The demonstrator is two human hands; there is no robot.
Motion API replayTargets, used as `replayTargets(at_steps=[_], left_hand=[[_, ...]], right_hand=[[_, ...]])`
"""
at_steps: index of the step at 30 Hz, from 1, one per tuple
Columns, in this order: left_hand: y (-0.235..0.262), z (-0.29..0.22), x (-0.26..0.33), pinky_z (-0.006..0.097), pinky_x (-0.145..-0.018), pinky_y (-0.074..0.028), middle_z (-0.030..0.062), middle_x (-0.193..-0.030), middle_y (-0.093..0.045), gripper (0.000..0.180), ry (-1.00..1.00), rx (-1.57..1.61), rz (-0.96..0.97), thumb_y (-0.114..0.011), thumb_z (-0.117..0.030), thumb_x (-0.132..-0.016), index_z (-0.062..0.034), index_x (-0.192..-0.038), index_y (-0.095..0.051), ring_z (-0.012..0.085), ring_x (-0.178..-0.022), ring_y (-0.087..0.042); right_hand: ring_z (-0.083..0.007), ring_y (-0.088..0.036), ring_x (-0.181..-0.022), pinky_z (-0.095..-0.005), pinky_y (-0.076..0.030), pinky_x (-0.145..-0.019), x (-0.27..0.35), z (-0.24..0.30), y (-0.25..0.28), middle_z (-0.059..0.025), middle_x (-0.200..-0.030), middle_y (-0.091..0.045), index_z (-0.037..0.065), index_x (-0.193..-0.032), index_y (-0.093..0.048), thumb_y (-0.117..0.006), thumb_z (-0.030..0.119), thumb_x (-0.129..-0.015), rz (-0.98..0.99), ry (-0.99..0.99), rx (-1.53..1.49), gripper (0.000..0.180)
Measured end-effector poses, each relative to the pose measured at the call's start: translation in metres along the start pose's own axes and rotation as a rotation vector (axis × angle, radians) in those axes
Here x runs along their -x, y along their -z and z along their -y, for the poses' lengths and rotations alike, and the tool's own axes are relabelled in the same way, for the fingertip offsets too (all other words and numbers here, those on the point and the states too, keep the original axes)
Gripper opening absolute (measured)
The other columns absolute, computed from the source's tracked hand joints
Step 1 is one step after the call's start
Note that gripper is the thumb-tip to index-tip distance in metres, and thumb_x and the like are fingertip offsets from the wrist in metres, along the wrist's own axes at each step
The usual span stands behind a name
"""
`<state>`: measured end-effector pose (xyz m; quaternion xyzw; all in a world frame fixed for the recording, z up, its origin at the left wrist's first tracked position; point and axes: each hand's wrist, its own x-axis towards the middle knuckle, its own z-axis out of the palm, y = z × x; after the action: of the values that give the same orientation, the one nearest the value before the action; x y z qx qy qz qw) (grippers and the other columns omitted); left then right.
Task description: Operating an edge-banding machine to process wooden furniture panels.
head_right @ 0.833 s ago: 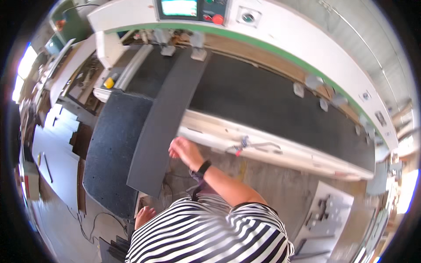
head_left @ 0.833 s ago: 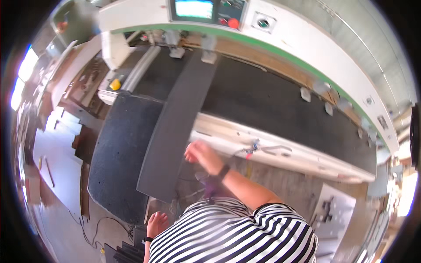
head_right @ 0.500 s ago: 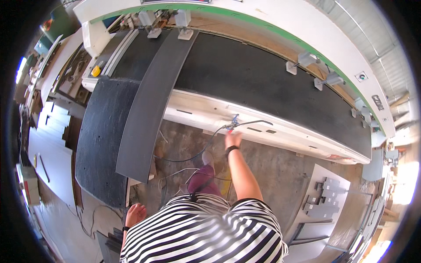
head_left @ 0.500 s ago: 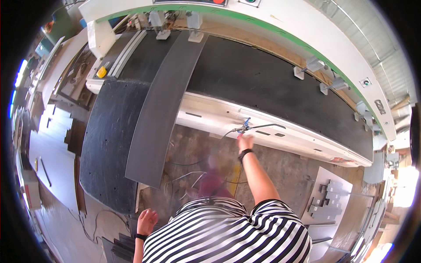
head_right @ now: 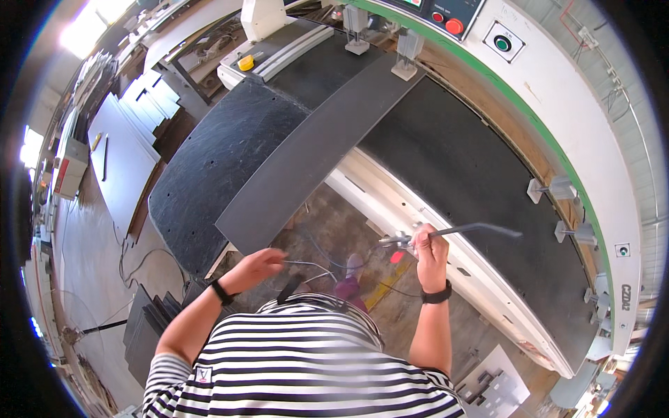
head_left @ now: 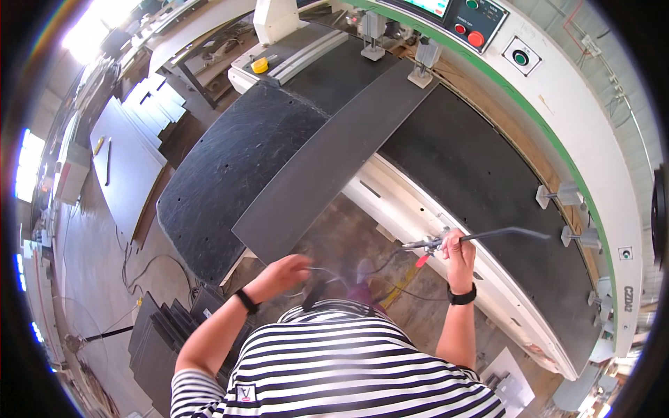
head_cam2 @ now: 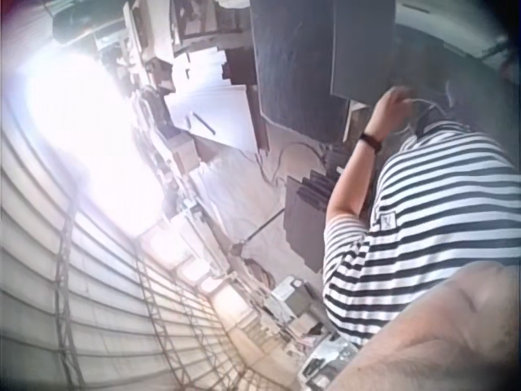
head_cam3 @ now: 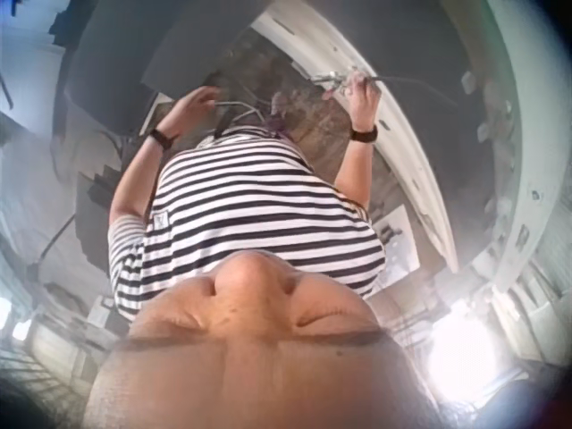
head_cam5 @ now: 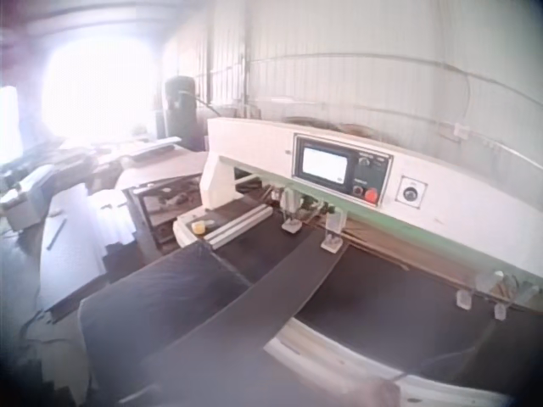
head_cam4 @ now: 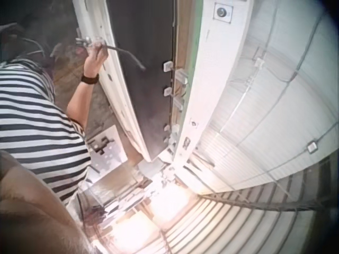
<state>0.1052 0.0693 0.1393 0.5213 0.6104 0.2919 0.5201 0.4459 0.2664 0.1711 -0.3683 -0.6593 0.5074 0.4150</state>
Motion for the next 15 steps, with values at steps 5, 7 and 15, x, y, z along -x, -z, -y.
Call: replayTargets(at_steps=[5, 7, 15], left_hand=[[-0.053, -0.068, -0.075, 0.037, -0.076, -0.048, 0.016, -0.09, -0.062, 0.052, -0.351, -0.311, 0.085, -0.057, -0.031, -0.091, -0.004, -0.129, -0.035, 0.0253, -0.087, -0.062], [-0.066, -0.084, -0.081, 0.038, -0.07, -0.049, 0.0186, -0.082, -0.063, 0.053, -0.197, -0.135, 0.303, -0.058, -0.032, -0.09, -0.0024, -0.126, -0.034, 0.0279, -0.077, -0.063], [-0.136, -0.036, -0.091, 0.041, -0.065, -0.048, 0.0276, -0.098, -0.053, 0.028, -0.356, -0.365, 0.192, -0.052, -0.019, -0.09, 0.0063, -0.097, -0.042, 0.0336, -0.078, -0.06]], right_hand=[[-0.0103, -0.035, -0.055, -0.0233, -0.034, -0.055, -0.041, 0.071, -0.03, -0.0008, -0.06, -0.037, 0.007, -0.063, -0.044, -0.044, 0.043, -0.095, 0.279, 0.068, -0.596, 0.048], [-0.0113, -0.045, -0.068, -0.0227, -0.039, -0.065, -0.041, 0.07, -0.045, -0.0039, -0.076, -0.05, 0.002, -0.087, -0.052, -0.048, 0.042, -0.093, 0.078, 0.001, -0.741, 0.041], [-0.0189, -0.06, -0.083, -0.0314, -0.049, -0.071, 0.014, -0.005, -0.097, -0.0129, -0.09, -0.06, -0.002, -0.101, -0.048, -0.064, 0.029, -0.087, -0.118, -0.03, 0.322, 0.038]])
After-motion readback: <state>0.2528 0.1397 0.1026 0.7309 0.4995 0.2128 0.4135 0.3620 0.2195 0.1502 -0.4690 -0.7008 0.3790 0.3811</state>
